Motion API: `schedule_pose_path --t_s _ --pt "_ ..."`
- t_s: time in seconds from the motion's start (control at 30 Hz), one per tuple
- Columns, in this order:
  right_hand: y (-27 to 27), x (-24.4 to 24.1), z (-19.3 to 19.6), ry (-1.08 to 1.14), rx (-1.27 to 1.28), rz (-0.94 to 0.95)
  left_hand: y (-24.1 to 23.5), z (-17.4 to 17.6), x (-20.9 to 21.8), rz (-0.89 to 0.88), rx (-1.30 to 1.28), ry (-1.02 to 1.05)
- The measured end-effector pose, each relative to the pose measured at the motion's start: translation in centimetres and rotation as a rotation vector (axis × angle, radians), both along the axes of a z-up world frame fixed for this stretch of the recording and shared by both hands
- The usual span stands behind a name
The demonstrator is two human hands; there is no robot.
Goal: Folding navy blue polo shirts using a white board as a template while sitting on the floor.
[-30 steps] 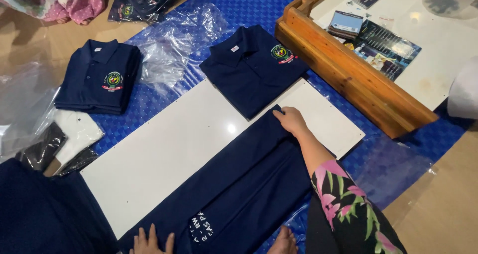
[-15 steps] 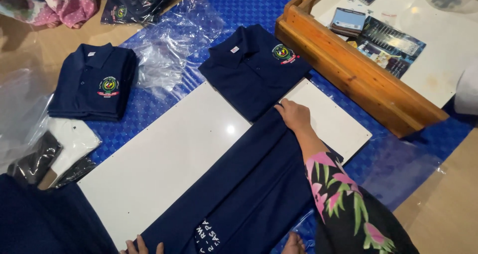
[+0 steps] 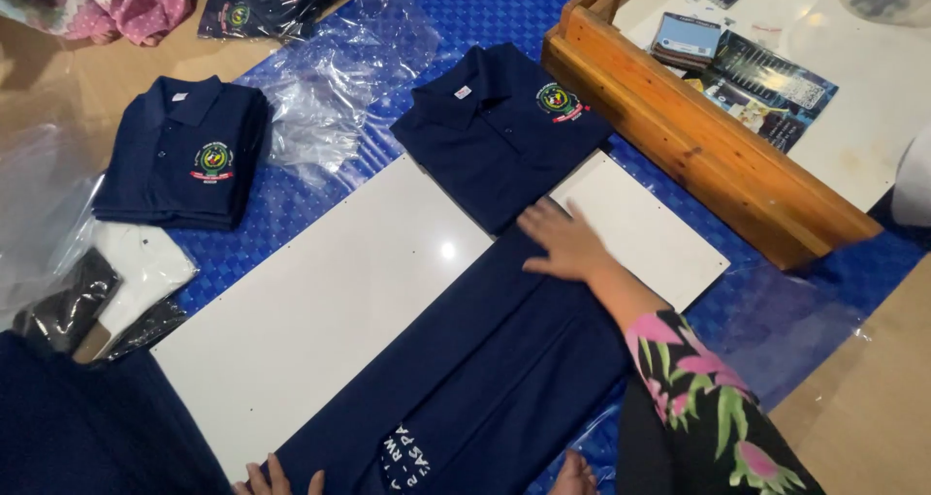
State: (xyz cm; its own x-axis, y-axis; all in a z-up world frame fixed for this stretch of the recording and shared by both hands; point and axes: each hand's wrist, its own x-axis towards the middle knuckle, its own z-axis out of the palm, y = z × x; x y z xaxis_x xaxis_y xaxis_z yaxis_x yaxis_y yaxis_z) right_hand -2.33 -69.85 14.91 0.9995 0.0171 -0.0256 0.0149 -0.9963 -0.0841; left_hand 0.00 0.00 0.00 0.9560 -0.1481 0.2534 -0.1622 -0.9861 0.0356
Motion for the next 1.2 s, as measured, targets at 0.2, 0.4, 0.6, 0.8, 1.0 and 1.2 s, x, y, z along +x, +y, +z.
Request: schedule_pose_path --t_s 0.2,0.4,0.6,0.8,1.0,1.2 --pt "-6.8 -2.0 2.5 0.128 0.597 -0.597 -0.2 1.2 0.0 0.006 0.040 0.016" --pt "-11.1 -10.2 -0.1 -0.168 0.617 -0.709 -0.8 2.8 1.0 -0.129 0.018 -0.154" --pt "-6.4 -15.6 -0.5 0.088 0.514 -0.749 -1.8 3.2 3.1 0.013 0.081 0.097" --pt "-3.2 -15.3 3.6 0.318 0.535 -0.837 -16.6 13.6 0.3 0.039 -0.173 0.211" --pt "-3.8 -15.3 2.4 0.418 0.434 -0.831 -37.3 19.5 -6.2 0.058 -1.295 0.773" --pt "-1.0 -14.3 4.2 0.258 0.847 -0.707 -48.6 17.8 -6.1 0.041 -1.768 1.332"
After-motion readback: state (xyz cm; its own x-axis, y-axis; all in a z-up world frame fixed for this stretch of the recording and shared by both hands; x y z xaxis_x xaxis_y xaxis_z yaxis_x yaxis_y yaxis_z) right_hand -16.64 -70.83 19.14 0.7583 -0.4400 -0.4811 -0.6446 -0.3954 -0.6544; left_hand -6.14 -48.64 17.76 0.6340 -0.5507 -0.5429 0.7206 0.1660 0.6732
